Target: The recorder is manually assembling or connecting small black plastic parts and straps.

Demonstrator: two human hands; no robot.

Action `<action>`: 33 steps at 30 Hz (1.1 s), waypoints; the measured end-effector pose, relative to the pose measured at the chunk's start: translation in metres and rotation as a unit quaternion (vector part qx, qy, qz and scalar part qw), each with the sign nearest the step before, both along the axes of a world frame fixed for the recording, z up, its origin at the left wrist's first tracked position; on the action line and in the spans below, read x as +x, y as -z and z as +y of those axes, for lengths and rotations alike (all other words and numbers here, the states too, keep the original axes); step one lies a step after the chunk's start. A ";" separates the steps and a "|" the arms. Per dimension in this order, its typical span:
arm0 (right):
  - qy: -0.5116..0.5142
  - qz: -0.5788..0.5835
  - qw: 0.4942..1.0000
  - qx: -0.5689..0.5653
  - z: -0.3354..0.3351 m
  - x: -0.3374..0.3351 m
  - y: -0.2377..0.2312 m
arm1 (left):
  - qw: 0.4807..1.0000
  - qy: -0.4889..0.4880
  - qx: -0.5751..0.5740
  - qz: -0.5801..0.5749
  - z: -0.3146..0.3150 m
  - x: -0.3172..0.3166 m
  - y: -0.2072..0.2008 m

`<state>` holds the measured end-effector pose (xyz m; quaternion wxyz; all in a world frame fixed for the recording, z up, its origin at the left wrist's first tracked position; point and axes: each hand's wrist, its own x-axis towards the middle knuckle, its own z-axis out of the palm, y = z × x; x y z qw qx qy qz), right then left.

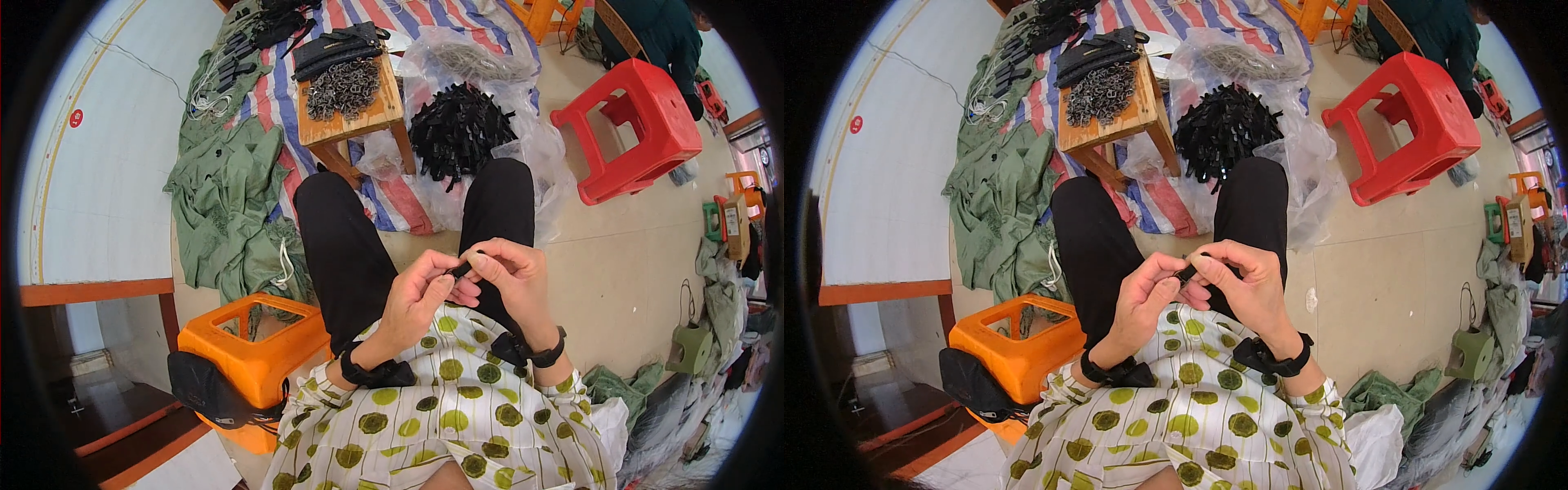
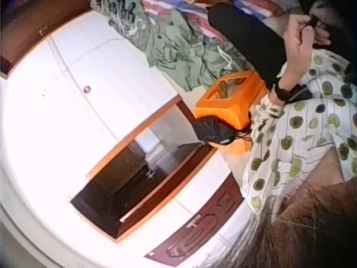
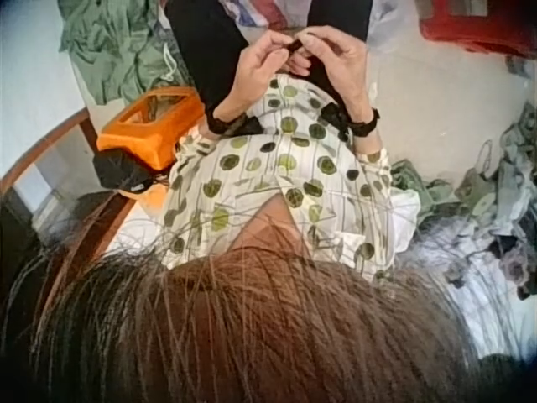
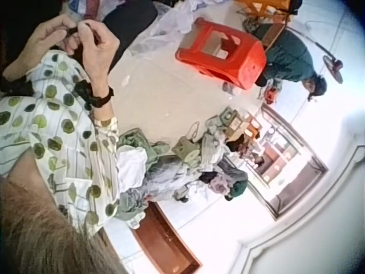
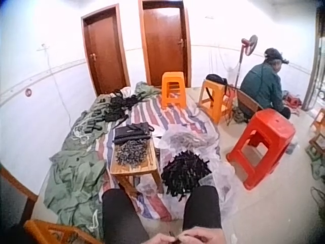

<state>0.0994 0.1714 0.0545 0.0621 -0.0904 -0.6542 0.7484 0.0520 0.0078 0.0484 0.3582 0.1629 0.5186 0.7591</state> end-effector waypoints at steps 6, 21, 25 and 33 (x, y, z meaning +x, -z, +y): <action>-0.015 -0.011 0.998 -0.065 0.005 -0.001 0.004 | 1.000 0.007 0.009 0.025 0.003 0.001 0.004; -0.026 -0.035 0.994 -0.096 0.008 -0.004 0.013 | 1.000 -0.017 0.019 -0.009 0.005 0.002 0.004; -0.040 -0.077 0.958 -0.272 0.010 -0.004 0.026 | 0.999 -0.036 0.013 0.013 0.009 0.006 0.002; -0.002 -0.031 0.981 -0.190 0.007 -0.002 0.026 | 0.999 -0.050 0.007 0.019 0.012 0.005 0.002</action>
